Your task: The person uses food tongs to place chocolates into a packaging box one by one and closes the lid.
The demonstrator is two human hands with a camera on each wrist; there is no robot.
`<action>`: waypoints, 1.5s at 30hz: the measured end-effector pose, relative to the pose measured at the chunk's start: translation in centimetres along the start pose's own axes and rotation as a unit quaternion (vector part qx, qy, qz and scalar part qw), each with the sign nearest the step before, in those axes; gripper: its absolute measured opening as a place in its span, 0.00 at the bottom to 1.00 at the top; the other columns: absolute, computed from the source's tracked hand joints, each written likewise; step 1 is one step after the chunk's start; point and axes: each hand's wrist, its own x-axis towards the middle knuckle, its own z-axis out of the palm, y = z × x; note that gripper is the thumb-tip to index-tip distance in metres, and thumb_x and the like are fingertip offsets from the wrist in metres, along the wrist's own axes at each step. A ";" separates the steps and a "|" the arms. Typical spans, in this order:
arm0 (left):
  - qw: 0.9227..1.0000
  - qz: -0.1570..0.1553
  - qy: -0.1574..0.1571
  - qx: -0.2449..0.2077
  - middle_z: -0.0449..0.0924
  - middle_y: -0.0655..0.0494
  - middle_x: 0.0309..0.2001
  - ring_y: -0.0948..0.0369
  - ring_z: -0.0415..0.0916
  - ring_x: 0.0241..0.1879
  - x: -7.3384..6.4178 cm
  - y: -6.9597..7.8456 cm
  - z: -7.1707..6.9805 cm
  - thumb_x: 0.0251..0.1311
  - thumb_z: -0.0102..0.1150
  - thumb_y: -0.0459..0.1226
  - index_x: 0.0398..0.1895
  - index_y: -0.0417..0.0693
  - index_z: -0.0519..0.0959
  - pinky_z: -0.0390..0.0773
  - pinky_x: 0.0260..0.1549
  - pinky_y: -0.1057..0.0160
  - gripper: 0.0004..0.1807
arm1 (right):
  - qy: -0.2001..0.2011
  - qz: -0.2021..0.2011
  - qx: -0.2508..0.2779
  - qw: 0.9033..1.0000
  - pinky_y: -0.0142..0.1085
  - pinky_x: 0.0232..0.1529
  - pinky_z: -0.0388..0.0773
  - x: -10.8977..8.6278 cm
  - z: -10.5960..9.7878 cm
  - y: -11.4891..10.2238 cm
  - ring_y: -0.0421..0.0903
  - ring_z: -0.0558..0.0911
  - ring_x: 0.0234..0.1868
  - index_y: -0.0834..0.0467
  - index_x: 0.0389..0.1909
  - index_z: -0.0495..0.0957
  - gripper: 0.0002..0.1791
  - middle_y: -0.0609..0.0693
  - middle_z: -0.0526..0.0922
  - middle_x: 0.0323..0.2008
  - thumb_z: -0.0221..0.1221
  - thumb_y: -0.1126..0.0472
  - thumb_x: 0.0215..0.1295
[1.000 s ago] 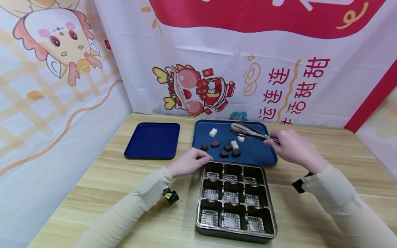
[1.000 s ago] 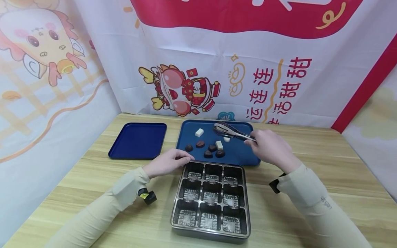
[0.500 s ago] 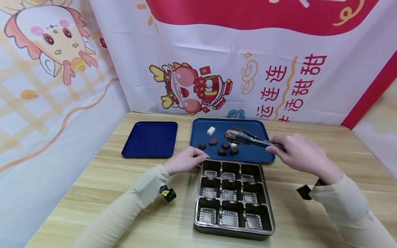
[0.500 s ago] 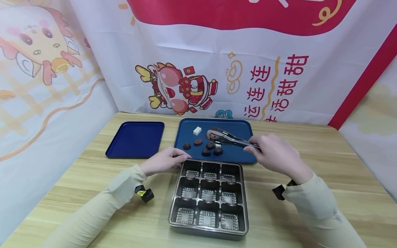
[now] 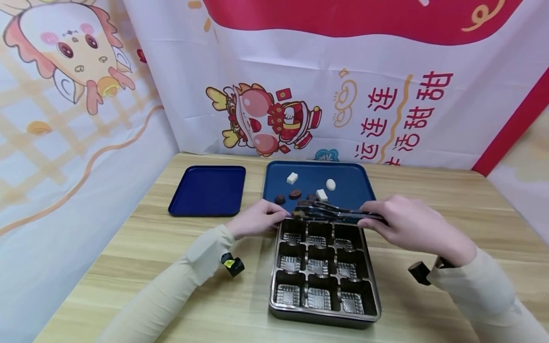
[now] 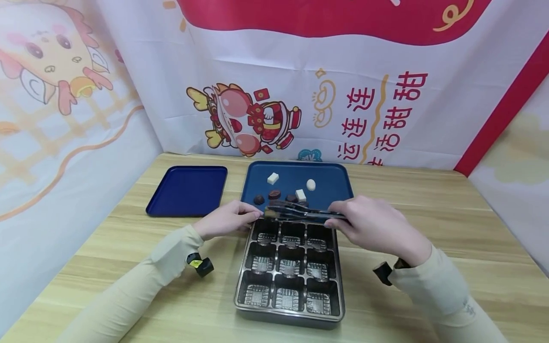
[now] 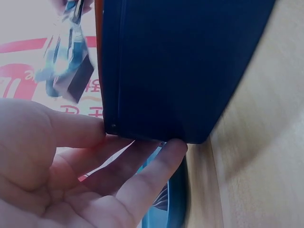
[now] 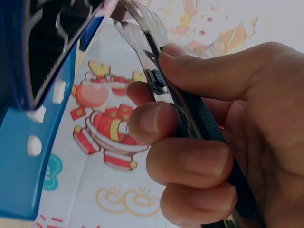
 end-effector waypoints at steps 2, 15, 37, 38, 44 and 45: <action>1.000 -0.003 -0.003 -0.001 0.82 0.60 0.50 0.64 0.67 0.23 0.1 -0.1 0.0 0.74 0.49 0.41 0.50 0.52 0.86 0.72 0.35 0.61 0.15 | -0.007 -0.006 -0.004 1.000 0.33 0.20 0.68 0.0 0.1 -0.6 0.29 0.67 0.17 0.49 0.32 0.78 0.05 0.32 0.69 0.18 0.64 0.55 0.67; 1.000 -0.008 0.002 0.000 0.82 0.58 0.52 0.62 0.72 0.32 -0.2 0.3 0.0 0.74 0.49 0.40 0.48 0.51 0.86 0.72 0.42 0.59 0.14 | -0.030 -0.010 -0.066 0.997 0.32 0.14 0.61 0.9 1.0 -2.8 0.33 0.62 0.15 0.46 0.20 0.64 0.20 0.35 0.61 0.15 0.64 0.54 0.67; 1.000 -0.009 0.002 0.007 0.81 0.57 0.52 0.61 0.74 0.37 -0.1 0.2 0.2 0.74 0.50 0.39 0.50 0.50 0.86 0.72 0.37 0.61 0.14 | -0.083 -0.050 -0.119 0.988 0.32 0.12 0.61 3.8 -0.8 -4.2 0.36 0.63 0.13 0.50 0.20 0.72 0.17 0.39 0.62 0.13 0.68 0.53 0.61; 1.000 -0.008 0.002 0.006 0.81 0.57 0.52 0.61 0.74 0.36 -0.1 0.1 0.2 0.74 0.50 0.38 0.50 0.49 0.86 0.72 0.37 0.61 0.14 | -0.086 -0.049 -0.119 0.988 0.32 0.12 0.61 3.8 -0.9 -4.3 0.35 0.63 0.13 0.50 0.20 0.72 0.16 0.39 0.62 0.13 0.68 0.53 0.61; 1.000 -0.004 0.000 0.005 0.81 0.57 0.53 0.61 0.74 0.37 -0.2 0.2 0.2 0.74 0.50 0.38 0.52 0.48 0.85 0.72 0.39 0.60 0.14 | -0.099 -0.039 -0.120 0.987 0.31 0.13 0.62 3.9 -1.3 -4.5 0.35 0.64 0.13 0.52 0.22 0.74 0.15 0.39 0.63 0.13 0.68 0.53 0.61; 1.000 -0.002 0.001 0.006 0.81 0.56 0.52 0.61 0.73 0.37 -0.2 0.3 0.2 0.74 0.50 0.38 0.52 0.48 0.85 0.72 0.39 0.60 0.14 | -0.101 -0.033 -0.118 0.987 0.32 0.13 0.62 3.8 -1.5 -4.5 0.35 0.64 0.13 0.51 0.22 0.74 0.15 0.39 0.63 0.13 0.68 0.53 0.61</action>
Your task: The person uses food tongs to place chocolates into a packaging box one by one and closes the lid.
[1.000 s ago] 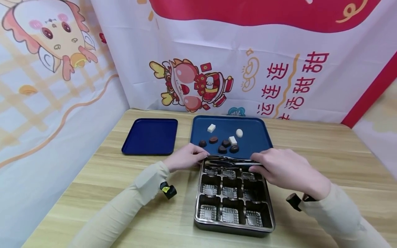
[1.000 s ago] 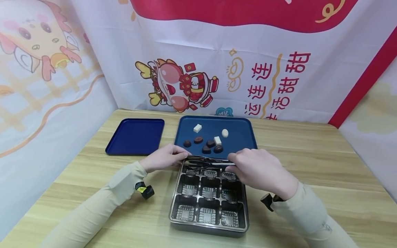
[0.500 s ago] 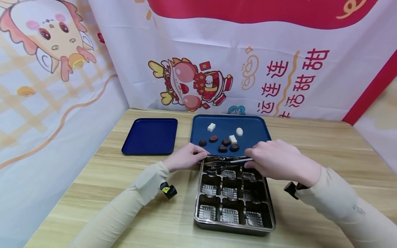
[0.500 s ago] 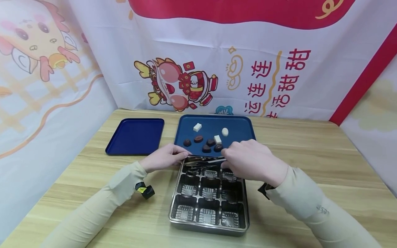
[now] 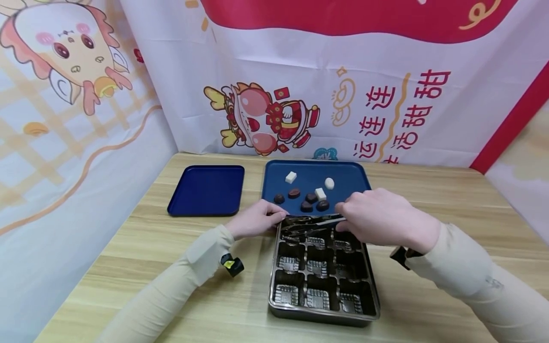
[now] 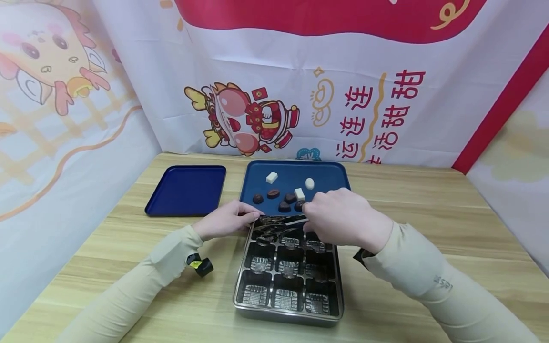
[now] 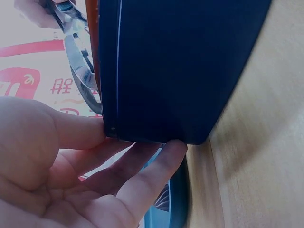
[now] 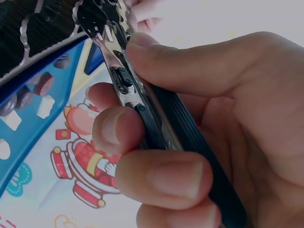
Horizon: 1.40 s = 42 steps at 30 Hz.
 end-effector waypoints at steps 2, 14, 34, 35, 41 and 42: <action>1.000 -0.001 -0.001 0.000 0.81 0.57 0.51 0.62 0.71 0.32 0.1 0.0 0.0 0.74 0.50 0.38 0.52 0.48 0.85 0.72 0.37 0.61 0.14 | -0.003 0.012 0.005 1.000 0.33 0.13 0.63 -0.3 -0.3 0.2 0.36 0.65 0.14 0.50 0.22 0.73 0.15 0.39 0.64 0.14 0.68 0.52 0.62; 1.000 -0.001 -0.004 -0.003 0.82 0.54 0.47 0.63 0.58 0.16 0.1 0.0 0.1 0.74 0.50 0.37 0.53 0.45 0.84 0.67 0.25 0.62 0.15 | 0.031 0.072 0.057 0.995 0.36 0.17 0.61 -2.3 -0.2 3.3 0.36 0.63 0.14 0.47 0.21 0.68 0.18 0.39 0.63 0.14 0.64 0.52 0.67; 1.000 0.005 -0.002 0.004 0.81 0.55 0.53 0.63 0.63 0.22 0.0 0.0 0.2 0.74 0.50 0.38 0.52 0.48 0.85 0.71 0.32 0.61 0.14 | 0.058 0.109 0.085 0.989 0.43 0.26 0.71 -3.6 4.1 9.5 0.40 0.72 0.21 0.56 0.38 0.80 0.07 0.41 0.73 0.20 0.63 0.56 0.68; 1.000 0.004 -0.001 0.004 0.81 0.56 0.52 0.63 0.63 0.21 -0.1 0.0 0.2 0.74 0.50 0.39 0.52 0.48 0.84 0.71 0.31 0.61 0.14 | 0.054 0.104 0.088 0.989 0.43 0.27 0.71 -3.6 4.3 9.7 0.40 0.72 0.22 0.56 0.38 0.80 0.06 0.41 0.74 0.22 0.63 0.57 0.68; 1.000 0.005 -0.006 -0.007 0.82 0.56 0.46 0.63 0.54 0.13 -0.1 0.1 -0.1 0.74 0.49 0.39 0.53 0.46 0.84 0.65 0.20 0.61 0.15 | 0.059 0.083 0.075 0.992 0.47 0.33 0.73 -3.1 6.2 11.0 0.41 0.75 0.28 0.56 0.40 0.80 0.05 0.43 0.78 0.30 0.64 0.60 0.67; 1.000 0.006 -0.007 -0.007 0.82 0.56 0.45 0.64 0.54 0.12 -0.1 0.1 -0.1 0.74 0.49 0.39 0.53 0.46 0.83 0.65 0.20 0.62 0.15 | 0.061 0.082 0.072 0.992 0.47 0.34 0.74 -3.1 6.4 11.2 0.42 0.76 0.29 0.57 0.41 0.81 0.06 0.43 0.78 0.30 0.64 0.60 0.66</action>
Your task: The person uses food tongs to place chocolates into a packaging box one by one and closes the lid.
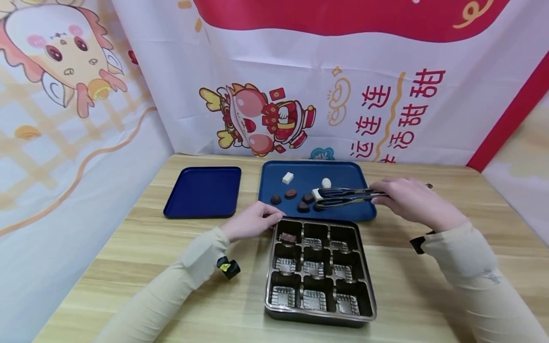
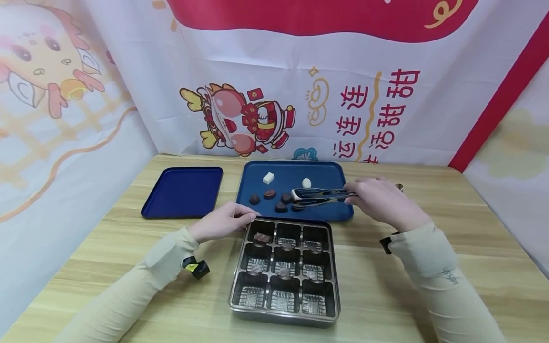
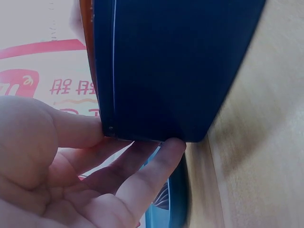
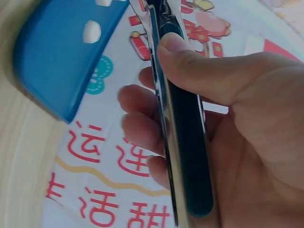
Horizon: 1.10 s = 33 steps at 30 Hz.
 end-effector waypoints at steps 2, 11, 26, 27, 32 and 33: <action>1.000 0.002 -0.001 0.000 0.81 0.55 0.44 0.64 0.54 0.12 0.1 0.1 -0.1 0.74 0.49 0.39 0.53 0.45 0.83 0.64 0.19 0.62 0.15 | 0.003 0.001 -0.003 1.000 0.49 0.36 0.75 0.1 0.4 0.2 0.45 0.78 0.31 0.59 0.44 0.82 0.09 0.45 0.78 0.31 0.64 0.60 0.66; 1.000 0.006 0.002 0.017 0.82 0.55 0.48 0.63 0.58 0.16 0.5 0.0 -0.1 0.74 0.49 0.38 0.52 0.46 0.84 0.68 0.26 0.61 0.15 | 0.013 0.006 -0.024 1.000 0.50 0.35 0.77 0.6 1.4 0.4 0.49 0.81 0.32 0.63 0.45 0.82 0.11 0.49 0.80 0.32 0.65 0.60 0.65; 1.000 0.005 0.009 0.021 0.81 0.57 0.51 0.63 0.56 0.16 0.0 -0.3 0.3 0.74 0.50 0.40 0.52 0.48 0.84 0.68 0.27 0.61 0.15 | -0.023 0.027 0.003 0.999 0.53 0.39 0.79 0.7 2.2 -0.1 0.55 0.84 0.38 0.66 0.52 0.81 0.18 0.58 0.84 0.41 0.64 0.59 0.67; 1.000 0.003 0.008 0.021 0.81 0.56 0.52 0.62 0.56 0.16 0.0 -0.3 0.3 0.74 0.50 0.40 0.52 0.48 0.84 0.68 0.27 0.61 0.15 | -0.027 0.027 0.004 0.999 0.52 0.39 0.79 0.7 2.2 -0.1 0.54 0.84 0.38 0.67 0.52 0.81 0.18 0.58 0.84 0.41 0.64 0.59 0.67; 1.000 0.008 0.005 0.017 0.80 0.56 0.54 0.62 0.56 0.16 0.1 -0.3 0.3 0.74 0.49 0.40 0.46 0.50 0.86 0.69 0.28 0.60 0.14 | -0.038 0.034 0.004 0.999 0.51 0.38 0.80 0.8 2.5 -0.3 0.54 0.84 0.38 0.67 0.53 0.81 0.19 0.58 0.83 0.42 0.64 0.59 0.67; 1.000 0.011 0.005 0.018 0.80 0.55 0.54 0.62 0.56 0.16 0.2 -0.3 0.3 0.75 0.49 0.40 0.43 0.50 0.87 0.69 0.28 0.60 0.15 | -0.038 0.036 0.003 0.999 0.51 0.37 0.80 0.9 2.5 -0.4 0.53 0.84 0.37 0.67 0.53 0.80 0.19 0.58 0.83 0.42 0.63 0.59 0.67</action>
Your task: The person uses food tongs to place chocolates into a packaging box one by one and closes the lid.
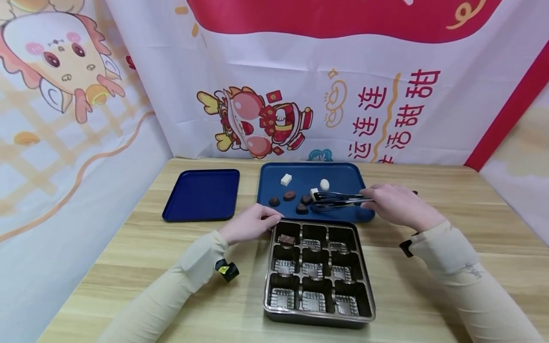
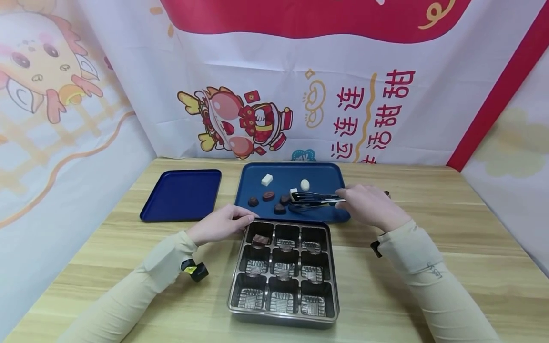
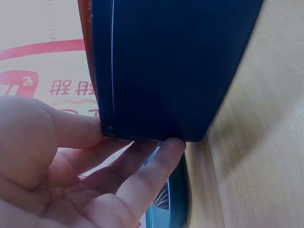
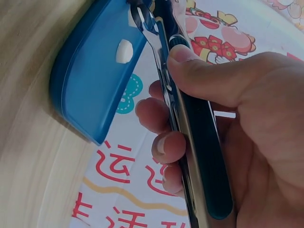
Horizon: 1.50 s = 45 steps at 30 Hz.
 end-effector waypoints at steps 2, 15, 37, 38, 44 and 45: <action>1.000 0.003 0.000 0.003 0.80 0.56 0.54 0.63 0.56 0.15 0.1 0.1 -0.1 0.75 0.49 0.40 0.39 0.51 0.87 0.69 0.29 0.60 0.15 | 0.001 0.004 -0.004 1.000 0.49 0.34 0.80 0.0 -0.1 -0.2 0.52 0.83 0.36 0.67 0.54 0.80 0.19 0.58 0.83 0.42 0.63 0.59 0.67; 1.000 0.001 -0.003 0.006 0.81 0.57 0.53 0.63 0.52 0.12 0.1 0.3 -0.2 0.75 0.48 0.42 0.26 0.48 0.83 0.64 0.22 0.60 0.19 | 0.037 -0.005 -0.023 0.999 0.37 0.18 0.64 0.1 0.2 -0.6 0.40 0.67 0.17 0.54 0.26 0.74 0.11 0.43 0.70 0.20 0.65 0.58 0.65; 1.000 -0.009 -0.003 -0.005 0.79 0.53 0.32 0.63 0.53 0.12 -0.1 0.6 -0.1 0.75 0.49 0.41 0.48 0.47 0.85 0.64 0.20 0.61 0.15 | 0.056 -0.011 -0.026 0.998 0.35 0.13 0.60 0.3 0.6 -0.8 0.39 0.65 0.14 0.53 0.24 0.74 0.13 0.42 0.69 0.18 0.66 0.59 0.64; 1.000 -0.011 -0.004 -0.007 0.78 0.55 0.30 0.63 0.53 0.12 -0.1 0.5 0.0 0.75 0.49 0.42 0.50 0.46 0.85 0.64 0.20 0.61 0.16 | 0.057 -0.012 -0.026 0.998 0.35 0.13 0.59 0.3 0.6 -0.7 0.39 0.64 0.14 0.53 0.24 0.73 0.13 0.42 0.70 0.18 0.66 0.59 0.64; 1.000 -0.019 -0.002 -0.016 0.76 0.57 0.29 0.63 0.54 0.12 -0.2 0.3 0.1 0.75 0.49 0.41 0.55 0.46 0.83 0.65 0.20 0.61 0.16 | 0.067 -0.016 -0.019 0.997 0.38 0.17 0.66 0.2 0.4 -0.1 0.40 0.70 0.18 0.55 0.28 0.77 0.09 0.43 0.75 0.22 0.65 0.57 0.66; 1.000 -0.017 -0.003 -0.016 0.78 0.56 0.31 0.63 0.54 0.12 -0.3 0.3 0.1 0.75 0.49 0.41 0.54 0.46 0.83 0.65 0.20 0.60 0.16 | 0.071 -0.018 -0.018 0.997 0.39 0.18 0.68 0.1 0.3 0.0 0.40 0.72 0.19 0.56 0.30 0.79 0.08 0.44 0.77 0.23 0.65 0.57 0.65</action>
